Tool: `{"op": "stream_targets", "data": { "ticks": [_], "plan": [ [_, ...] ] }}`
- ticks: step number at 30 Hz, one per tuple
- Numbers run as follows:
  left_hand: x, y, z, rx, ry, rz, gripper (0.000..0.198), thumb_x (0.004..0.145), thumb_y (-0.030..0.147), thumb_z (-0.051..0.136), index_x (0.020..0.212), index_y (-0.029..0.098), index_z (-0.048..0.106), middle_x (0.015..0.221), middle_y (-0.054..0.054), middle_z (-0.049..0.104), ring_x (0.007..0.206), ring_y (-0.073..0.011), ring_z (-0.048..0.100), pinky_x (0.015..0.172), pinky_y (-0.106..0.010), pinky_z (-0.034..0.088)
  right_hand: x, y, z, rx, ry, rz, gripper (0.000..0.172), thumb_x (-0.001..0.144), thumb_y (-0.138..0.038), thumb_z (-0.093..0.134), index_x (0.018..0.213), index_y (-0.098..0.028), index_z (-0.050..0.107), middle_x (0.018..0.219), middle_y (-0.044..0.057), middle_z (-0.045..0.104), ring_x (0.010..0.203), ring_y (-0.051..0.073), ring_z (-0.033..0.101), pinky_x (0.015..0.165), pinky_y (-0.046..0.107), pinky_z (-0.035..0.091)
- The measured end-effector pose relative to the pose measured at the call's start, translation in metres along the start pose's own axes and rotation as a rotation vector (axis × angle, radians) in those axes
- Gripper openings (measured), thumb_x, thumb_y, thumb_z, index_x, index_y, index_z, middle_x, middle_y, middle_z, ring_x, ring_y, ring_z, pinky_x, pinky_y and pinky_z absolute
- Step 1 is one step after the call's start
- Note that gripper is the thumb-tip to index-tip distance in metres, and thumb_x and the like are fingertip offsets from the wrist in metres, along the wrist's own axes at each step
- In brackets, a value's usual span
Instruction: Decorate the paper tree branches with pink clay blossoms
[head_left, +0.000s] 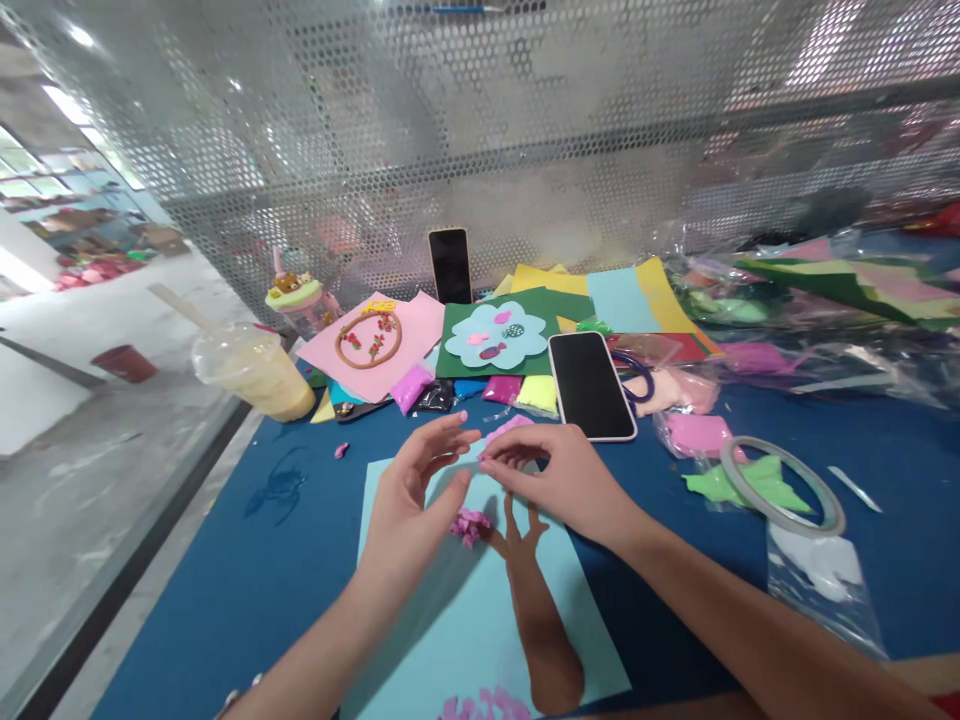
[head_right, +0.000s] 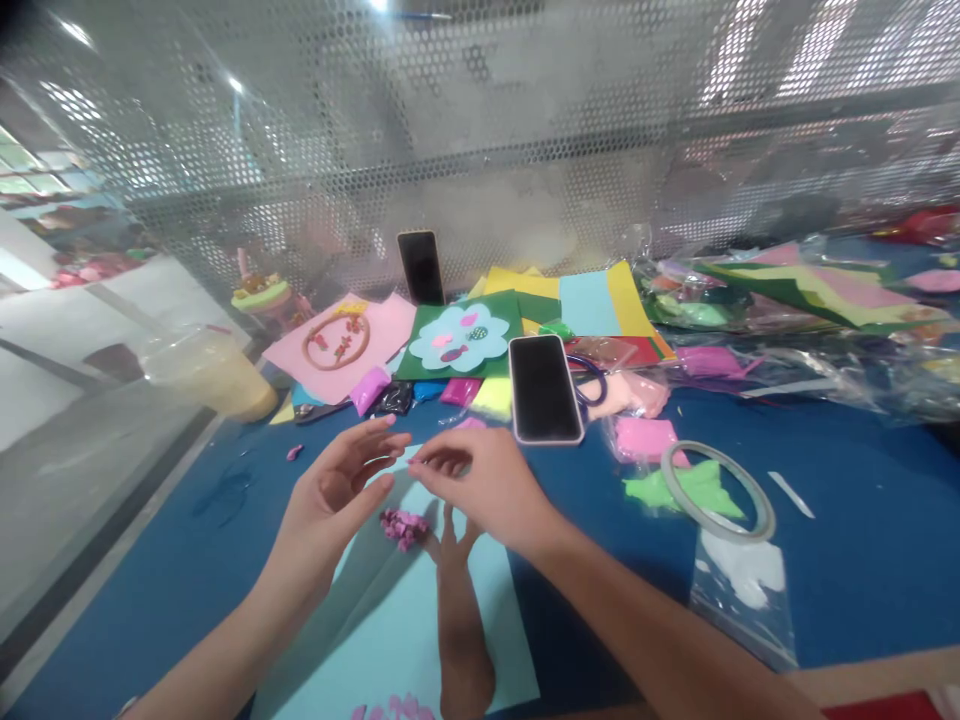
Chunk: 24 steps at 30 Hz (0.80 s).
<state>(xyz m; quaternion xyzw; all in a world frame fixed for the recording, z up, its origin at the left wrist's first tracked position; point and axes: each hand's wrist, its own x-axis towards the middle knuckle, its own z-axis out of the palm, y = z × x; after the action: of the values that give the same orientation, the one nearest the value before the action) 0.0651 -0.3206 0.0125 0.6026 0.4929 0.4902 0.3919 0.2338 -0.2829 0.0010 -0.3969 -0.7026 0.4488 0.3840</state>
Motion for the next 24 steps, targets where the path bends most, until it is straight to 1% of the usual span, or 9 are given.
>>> {"op": "stream_targets", "data": {
  "ticks": [2, 4, 6, 10, 12, 14, 18, 21, 24],
  "plan": [
    [0.001, -0.002, 0.000, 0.029, 0.026, -0.015, 0.035, 0.080, 0.024, 0.061, 0.115, 0.023, 0.055, 0.104, -0.006, 0.069, 0.101, -0.0204, 0.062, 0.091, -0.035, 0.048, -0.001, -0.003, -0.002, 0.009, -0.002, 0.014, 0.013, 0.079, -0.029, 0.064, 0.084, -0.021, 0.072, 0.084, 0.004, 0.073, 0.075, 0.018, 0.067, 0.066, 0.026, 0.054],
    [0.000, -0.003, 0.000, 0.111, 0.054, -0.005, 0.036, 0.078, 0.024, 0.063, 0.113, 0.022, 0.055, 0.099, -0.006, 0.070, 0.098, -0.0205, 0.063, 0.091, -0.036, 0.047, -0.001, -0.004, -0.003, -0.009, -0.003, 0.027, 0.013, 0.079, -0.026, 0.063, 0.086, -0.021, 0.073, 0.084, 0.003, 0.073, 0.075, 0.018, 0.068, 0.066, 0.026, 0.055],
    [-0.002, -0.003, -0.001, 0.222, 0.082, 0.045, 0.038, 0.077, 0.024, 0.066, 0.113, 0.023, 0.056, 0.095, -0.004, 0.070, 0.095, -0.0200, 0.064, 0.091, -0.036, 0.047, -0.002, -0.004, -0.003, -0.054, -0.002, 0.010, 0.013, 0.079, -0.023, 0.062, 0.085, -0.022, 0.073, 0.082, 0.003, 0.074, 0.073, 0.018, 0.068, 0.065, 0.025, 0.055],
    [-0.007, -0.004, -0.001, 0.422, 0.118, 0.184, 0.039, 0.077, 0.025, 0.068, 0.114, 0.028, 0.056, 0.089, 0.001, 0.071, 0.088, -0.0170, 0.066, 0.085, -0.031, 0.048, -0.003, -0.002, 0.000, -0.184, -0.019, -0.063, 0.013, 0.079, -0.021, 0.061, 0.079, -0.024, 0.074, 0.077, 0.002, 0.073, 0.068, 0.017, 0.067, 0.059, 0.024, 0.053],
    [-0.009, -0.004, -0.001, 0.474, 0.132, 0.226, 0.036, 0.078, 0.024, 0.068, 0.112, 0.029, 0.056, 0.084, 0.003, 0.071, 0.084, -0.0153, 0.066, 0.083, -0.029, 0.048, -0.003, 0.000, 0.001, -0.240, -0.035, -0.098, 0.013, 0.080, -0.022, 0.060, 0.079, -0.024, 0.073, 0.074, 0.001, 0.073, 0.066, 0.016, 0.067, 0.057, 0.022, 0.051],
    [-0.009, -0.004, -0.001, 0.493, 0.140, 0.237, 0.035, 0.079, 0.023, 0.068, 0.112, 0.030, 0.056, 0.081, 0.005, 0.071, 0.082, -0.0140, 0.066, 0.083, -0.028, 0.047, -0.004, 0.001, 0.002, -0.278, -0.048, -0.125, 0.013, 0.081, -0.023, 0.060, 0.079, -0.023, 0.073, 0.073, 0.001, 0.072, 0.065, 0.015, 0.066, 0.056, 0.021, 0.050],
    [-0.009, -0.005, -0.001, 0.454, 0.117, 0.182, 0.033, 0.080, 0.023, 0.067, 0.111, 0.029, 0.056, 0.080, 0.005, 0.070, 0.080, -0.0139, 0.066, 0.081, -0.027, 0.047, -0.004, 0.001, 0.002, -0.304, -0.066, -0.141, 0.014, 0.081, -0.025, 0.059, 0.078, -0.023, 0.072, 0.073, 0.001, 0.072, 0.064, 0.015, 0.066, 0.056, 0.022, 0.049],
    [-0.008, -0.005, -0.001, 0.347, 0.105, 0.092, 0.028, 0.080, 0.023, 0.067, 0.106, 0.027, 0.057, 0.078, 0.004, 0.069, 0.079, -0.0139, 0.065, 0.077, -0.025, 0.047, -0.003, 0.000, 0.002, -0.281, -0.071, -0.138, 0.013, 0.080, -0.025, 0.059, 0.077, -0.022, 0.071, 0.072, 0.001, 0.071, 0.062, 0.014, 0.065, 0.057, 0.021, 0.049],
    [-0.006, -0.005, -0.002, 0.235, 0.096, 0.006, 0.024, 0.079, 0.023, 0.067, 0.101, 0.025, 0.058, 0.075, 0.004, 0.069, 0.078, -0.0132, 0.063, 0.078, -0.025, 0.046, -0.003, -0.002, 0.002, -0.254, -0.075, -0.118, 0.012, 0.079, -0.025, 0.060, 0.076, -0.022, 0.071, 0.072, 0.000, 0.071, 0.062, 0.013, 0.064, 0.058, 0.021, 0.049]
  ]
}}
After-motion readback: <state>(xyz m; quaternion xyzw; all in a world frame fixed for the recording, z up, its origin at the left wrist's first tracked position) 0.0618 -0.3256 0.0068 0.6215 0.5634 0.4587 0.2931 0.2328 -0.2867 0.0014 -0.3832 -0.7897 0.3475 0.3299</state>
